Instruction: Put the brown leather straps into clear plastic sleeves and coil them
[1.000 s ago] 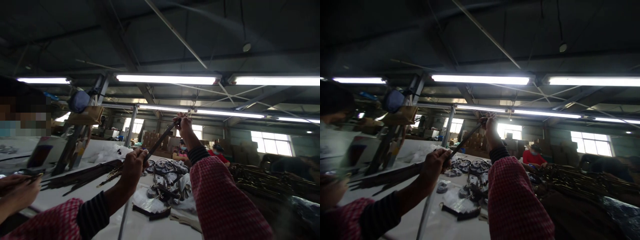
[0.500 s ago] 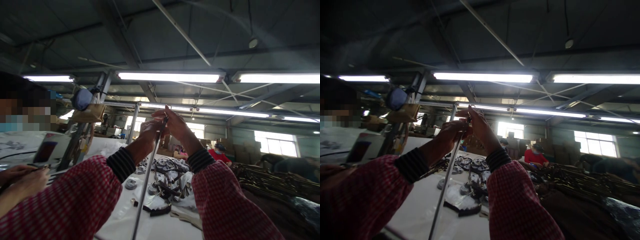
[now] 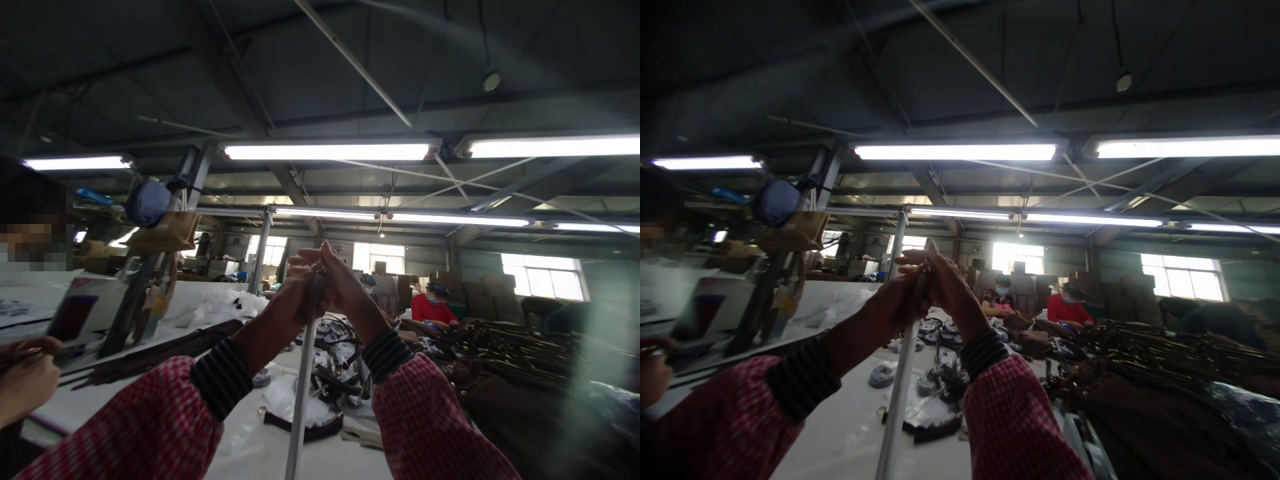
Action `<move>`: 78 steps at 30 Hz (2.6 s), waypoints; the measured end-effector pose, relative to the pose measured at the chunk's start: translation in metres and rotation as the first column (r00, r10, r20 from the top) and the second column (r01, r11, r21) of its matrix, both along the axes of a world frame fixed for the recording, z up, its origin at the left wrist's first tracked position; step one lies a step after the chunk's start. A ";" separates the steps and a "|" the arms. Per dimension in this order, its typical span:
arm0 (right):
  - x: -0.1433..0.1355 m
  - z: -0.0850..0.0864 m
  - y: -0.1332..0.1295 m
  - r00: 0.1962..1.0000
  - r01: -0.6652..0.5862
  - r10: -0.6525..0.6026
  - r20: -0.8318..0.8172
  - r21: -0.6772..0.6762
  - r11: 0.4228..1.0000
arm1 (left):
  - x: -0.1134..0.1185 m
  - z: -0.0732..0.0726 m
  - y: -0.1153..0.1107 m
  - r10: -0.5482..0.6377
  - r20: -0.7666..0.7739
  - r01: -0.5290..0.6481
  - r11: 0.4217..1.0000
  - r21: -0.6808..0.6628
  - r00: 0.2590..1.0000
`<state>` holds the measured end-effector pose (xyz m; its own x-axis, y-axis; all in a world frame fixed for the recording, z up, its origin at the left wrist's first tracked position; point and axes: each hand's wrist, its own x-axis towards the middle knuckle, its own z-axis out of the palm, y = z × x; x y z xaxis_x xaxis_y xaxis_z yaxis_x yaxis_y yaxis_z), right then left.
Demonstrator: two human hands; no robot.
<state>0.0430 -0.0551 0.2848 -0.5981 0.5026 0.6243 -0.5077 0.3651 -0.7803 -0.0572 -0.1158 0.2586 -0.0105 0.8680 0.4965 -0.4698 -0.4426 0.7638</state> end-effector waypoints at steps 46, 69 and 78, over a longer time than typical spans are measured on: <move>0.037 -0.136 -0.023 0.937 0.303 -0.310 0.161 0.065 0.951 | -0.066 -0.029 -0.016 0.015 -0.665 -0.084 0.994 -0.073 0.746; 0.037 -0.151 -0.025 0.886 0.229 -0.248 0.391 0.095 0.969 | -0.075 -0.065 -0.014 0.311 -0.917 -0.103 0.950 0.294 0.248; 0.049 -0.166 -0.015 0.923 0.215 -0.191 0.333 -0.036 0.976 | -0.113 -0.069 -0.019 0.578 -0.810 -0.228 0.806 0.547 0.099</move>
<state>0.0921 -0.0701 0.1186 -0.6428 0.6705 0.3704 -0.1416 0.3712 -0.9177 -0.1698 -0.1352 0.1897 0.2815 0.7583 0.5879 0.7946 -0.5277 0.3002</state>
